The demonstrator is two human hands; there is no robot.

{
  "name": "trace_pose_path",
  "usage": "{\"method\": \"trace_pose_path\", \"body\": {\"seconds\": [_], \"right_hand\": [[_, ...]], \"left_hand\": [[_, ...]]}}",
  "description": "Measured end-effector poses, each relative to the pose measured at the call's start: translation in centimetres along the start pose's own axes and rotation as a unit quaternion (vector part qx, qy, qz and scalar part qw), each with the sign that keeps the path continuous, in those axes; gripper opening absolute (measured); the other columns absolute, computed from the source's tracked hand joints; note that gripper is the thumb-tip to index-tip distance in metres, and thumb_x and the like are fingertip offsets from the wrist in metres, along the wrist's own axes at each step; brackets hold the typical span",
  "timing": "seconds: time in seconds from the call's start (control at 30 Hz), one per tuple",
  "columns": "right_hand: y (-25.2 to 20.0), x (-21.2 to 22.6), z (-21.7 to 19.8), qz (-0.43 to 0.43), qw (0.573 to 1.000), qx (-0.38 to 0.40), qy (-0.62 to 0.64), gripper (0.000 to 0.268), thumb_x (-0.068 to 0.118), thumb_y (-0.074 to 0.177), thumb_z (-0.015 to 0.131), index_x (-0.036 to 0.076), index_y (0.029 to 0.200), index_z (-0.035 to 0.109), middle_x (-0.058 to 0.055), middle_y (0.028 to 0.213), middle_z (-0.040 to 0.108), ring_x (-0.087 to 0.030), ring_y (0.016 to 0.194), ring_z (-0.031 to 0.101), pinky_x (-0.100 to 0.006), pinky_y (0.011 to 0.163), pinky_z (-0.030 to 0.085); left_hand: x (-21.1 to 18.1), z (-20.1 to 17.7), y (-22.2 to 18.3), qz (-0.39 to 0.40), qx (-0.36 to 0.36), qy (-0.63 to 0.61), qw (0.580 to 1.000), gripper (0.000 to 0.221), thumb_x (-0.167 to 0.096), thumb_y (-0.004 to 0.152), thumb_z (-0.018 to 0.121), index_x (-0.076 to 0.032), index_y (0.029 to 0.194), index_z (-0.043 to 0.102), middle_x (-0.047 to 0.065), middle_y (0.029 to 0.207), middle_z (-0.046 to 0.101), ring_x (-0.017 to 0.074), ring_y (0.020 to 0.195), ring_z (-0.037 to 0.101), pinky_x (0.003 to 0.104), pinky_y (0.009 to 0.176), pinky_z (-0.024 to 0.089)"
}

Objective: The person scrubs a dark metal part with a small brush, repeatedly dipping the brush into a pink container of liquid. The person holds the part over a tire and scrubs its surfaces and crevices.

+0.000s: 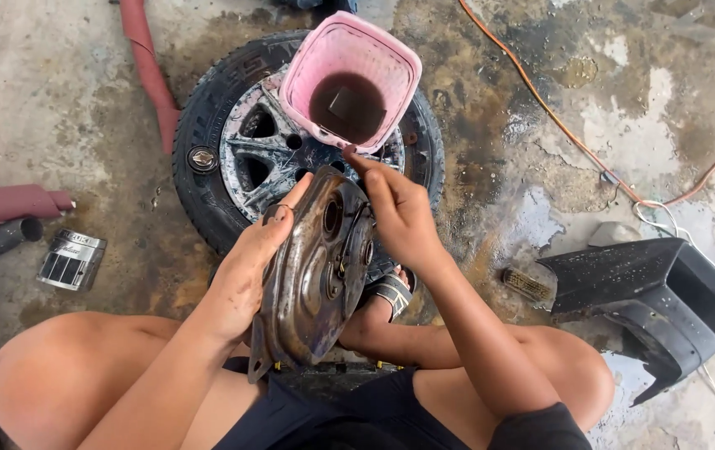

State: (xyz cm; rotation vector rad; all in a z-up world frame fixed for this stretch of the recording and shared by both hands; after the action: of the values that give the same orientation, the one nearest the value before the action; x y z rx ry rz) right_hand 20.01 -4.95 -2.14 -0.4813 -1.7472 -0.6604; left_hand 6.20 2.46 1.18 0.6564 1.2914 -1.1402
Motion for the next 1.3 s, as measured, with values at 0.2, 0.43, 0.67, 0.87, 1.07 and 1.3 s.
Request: {"method": "trace_pose_path", "body": {"seconds": [0.2,0.43,0.67,0.87,1.07,1.3], "right_hand": [[-0.7,-1.0,1.0,-0.06,0.997,0.048,-0.029,0.039,0.01,0.098,0.067,-0.002,0.134,0.064,-0.026,0.125,0.07,-0.04,0.123,0.065,-0.049,0.102,0.054],[-0.5,-1.9,1.7,-0.006,0.999,0.042,0.019,0.062,0.025,0.09,0.079,-0.005,0.139,0.057,-0.033,0.12,0.066,-0.045,0.124,0.061,-0.056,0.107,0.049],[-0.2,-3.0,1.7,0.037,0.998,0.014,0.044,0.047,0.024,0.097,0.073,-0.004,0.135,0.063,-0.022,0.105,0.073,-0.026,0.11,0.068,-0.048,0.102,0.054],[-0.2,-3.2,1.9,0.028,0.999,0.015,0.041,0.043,0.021,0.1,0.069,-0.002,0.136,0.063,-0.026,0.114,0.072,-0.029,0.116,0.067,-0.047,0.102,0.054],[-2.8,2.0,3.5,-0.073,0.987,0.036,-0.139,0.043,0.018,0.108,0.046,-0.005,0.145,0.05,-0.029,0.143,0.052,-0.039,0.138,0.045,-0.052,0.116,0.034],[-2.9,1.9,4.0,-0.142,0.954,0.054,-0.257,0.051,0.023,0.11,0.037,-0.008,0.149,0.045,-0.031,0.156,0.042,-0.043,0.149,0.034,-0.059,0.124,0.009]], "left_hand": [[0.7,-0.3,-0.7,0.01,0.003,0.0,1.0,0.07,-0.048,0.1,0.036,-0.009,0.158,0.027,0.025,0.163,0.028,0.0423,0.153,0.018,0.061,0.121,0.008],[0.7,0.0,-0.2,0.027,0.002,-0.003,1.0,0.067,-0.044,0.102,0.038,-0.007,0.156,0.029,0.024,0.163,0.03,0.0395,0.153,0.02,0.058,0.123,0.01],[0.9,-0.4,-0.3,0.05,-0.003,-0.009,0.999,0.062,-0.039,0.104,0.04,-0.004,0.155,0.032,0.022,0.162,0.032,0.0359,0.154,0.022,0.054,0.125,0.012],[1.0,-0.7,-0.7,0.071,-0.007,-0.012,0.997,0.058,-0.035,0.105,0.041,-0.002,0.153,0.034,0.021,0.162,0.034,0.033,0.154,0.024,0.051,0.127,0.014],[1.3,-0.7,-0.1,0.084,-0.011,-0.025,0.996,0.057,-0.034,0.106,0.041,-0.002,0.154,0.034,0.02,0.163,0.032,0.0337,0.154,0.023,0.05,0.127,0.013],[-0.3,0.4,-0.6,0.035,-0.017,-0.081,0.996,0.068,-0.048,0.104,0.035,-0.011,0.161,0.028,0.02,0.168,0.026,0.0422,0.154,0.019,0.057,0.121,0.007]]}}
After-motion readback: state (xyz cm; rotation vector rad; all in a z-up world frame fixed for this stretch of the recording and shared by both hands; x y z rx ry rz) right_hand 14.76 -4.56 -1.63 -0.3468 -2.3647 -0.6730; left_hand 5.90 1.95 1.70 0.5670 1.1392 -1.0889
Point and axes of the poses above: each hand's wrist, its own y-axis towards the middle knuckle, its own z-axis out of the palm, x = y × z, the point moved 7 cm from there along y, towards the middle knuckle
